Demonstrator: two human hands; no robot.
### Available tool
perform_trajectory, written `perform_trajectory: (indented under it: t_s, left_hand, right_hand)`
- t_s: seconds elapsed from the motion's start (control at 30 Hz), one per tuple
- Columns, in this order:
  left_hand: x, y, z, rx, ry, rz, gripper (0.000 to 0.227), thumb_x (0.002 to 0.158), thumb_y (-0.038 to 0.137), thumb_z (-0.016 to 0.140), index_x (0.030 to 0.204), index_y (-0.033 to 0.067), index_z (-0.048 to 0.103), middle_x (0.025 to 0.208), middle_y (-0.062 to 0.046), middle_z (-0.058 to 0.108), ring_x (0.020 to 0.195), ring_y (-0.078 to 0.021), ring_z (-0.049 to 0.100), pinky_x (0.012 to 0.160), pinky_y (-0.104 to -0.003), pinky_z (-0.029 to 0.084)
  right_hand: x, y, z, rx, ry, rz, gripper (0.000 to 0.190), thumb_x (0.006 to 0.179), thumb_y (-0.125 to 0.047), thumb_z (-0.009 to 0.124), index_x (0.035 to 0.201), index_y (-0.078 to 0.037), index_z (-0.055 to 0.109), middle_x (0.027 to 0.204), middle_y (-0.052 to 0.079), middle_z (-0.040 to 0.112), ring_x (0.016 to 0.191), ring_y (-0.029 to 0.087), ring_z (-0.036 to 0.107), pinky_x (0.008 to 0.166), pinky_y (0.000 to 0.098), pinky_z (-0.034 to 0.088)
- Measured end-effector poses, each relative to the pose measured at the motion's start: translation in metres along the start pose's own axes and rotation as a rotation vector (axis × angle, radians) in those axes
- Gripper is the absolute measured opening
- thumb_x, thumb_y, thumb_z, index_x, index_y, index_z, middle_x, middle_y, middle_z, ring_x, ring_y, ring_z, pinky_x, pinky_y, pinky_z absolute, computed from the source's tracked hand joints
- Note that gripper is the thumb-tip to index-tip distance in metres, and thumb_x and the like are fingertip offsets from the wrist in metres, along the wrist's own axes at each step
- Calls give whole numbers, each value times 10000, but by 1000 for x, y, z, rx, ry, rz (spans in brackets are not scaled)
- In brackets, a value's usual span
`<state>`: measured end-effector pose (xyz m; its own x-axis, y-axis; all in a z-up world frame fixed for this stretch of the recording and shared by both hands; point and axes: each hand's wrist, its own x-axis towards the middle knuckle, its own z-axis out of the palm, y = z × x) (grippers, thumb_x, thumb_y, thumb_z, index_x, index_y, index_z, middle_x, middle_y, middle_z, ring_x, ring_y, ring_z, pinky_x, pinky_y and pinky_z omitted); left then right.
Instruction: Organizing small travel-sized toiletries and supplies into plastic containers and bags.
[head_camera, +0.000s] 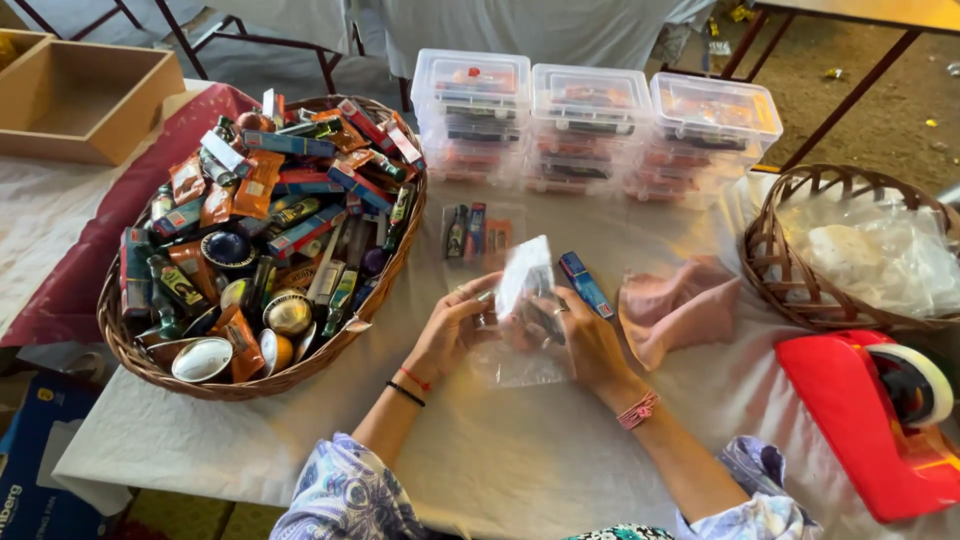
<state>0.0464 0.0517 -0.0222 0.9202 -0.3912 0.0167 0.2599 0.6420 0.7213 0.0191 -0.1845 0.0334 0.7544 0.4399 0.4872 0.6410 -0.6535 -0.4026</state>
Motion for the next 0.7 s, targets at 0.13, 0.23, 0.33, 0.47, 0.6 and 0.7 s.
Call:
perform_trajectory:
  t_s: [0.13,0.23,0.33,0.47,0.6,0.7]
  left_hand:
    - [-7,4,22,9,-26,-104,445,1032,248,437,1390,15,560,1180,-113,739,984,-202,737,805,-368,618]
    - [-6,-4,25,59,-34,-183,451,1056,325,421,1353,25,579,1190,-142,739,1055,-225,725,846,-393,594]
    - [-7,-9,27,137,-89,-199,464,1081,348,457,1339,-3,616,1174,-134,742,1071,-235,719,856,-384,582]
    - [-6,-12,29,236,-125,-198,464,1064,364,487,1305,7,659,1188,-121,754,1057,-198,724,890,-365,585]
    - [-8,-15,28,235,-124,-178,437,1062,343,544,1286,-6,682,1171,-128,749,1004,-194,730,887,-359,591]
    - [-7,-14,32,266,-127,-185,436,1030,356,576,1268,9,690,1187,-114,757,987,-184,733,869,-342,591]
  right_hand:
    - [-6,11,8,-86,-30,3,576,704,-85,697,1277,-45,665,1307,246,629,1126,412,647,893,465,525]
    - [-8,28,15,-165,38,56,400,867,-114,700,1263,-76,653,1300,216,665,1094,393,672,926,455,535]
    - [-6,38,13,1,46,108,491,833,-51,662,1320,-39,604,1252,219,681,1083,403,690,898,444,553]
    - [7,38,-2,246,105,314,473,894,-36,618,1366,-41,596,1170,185,738,907,312,720,747,382,576]
    - [9,56,-8,964,187,637,416,940,-67,556,1353,-33,537,1078,106,730,689,152,672,602,285,551]
    - [10,62,-18,1398,324,777,395,942,-91,529,1323,0,577,1057,91,716,771,130,689,684,289,587]
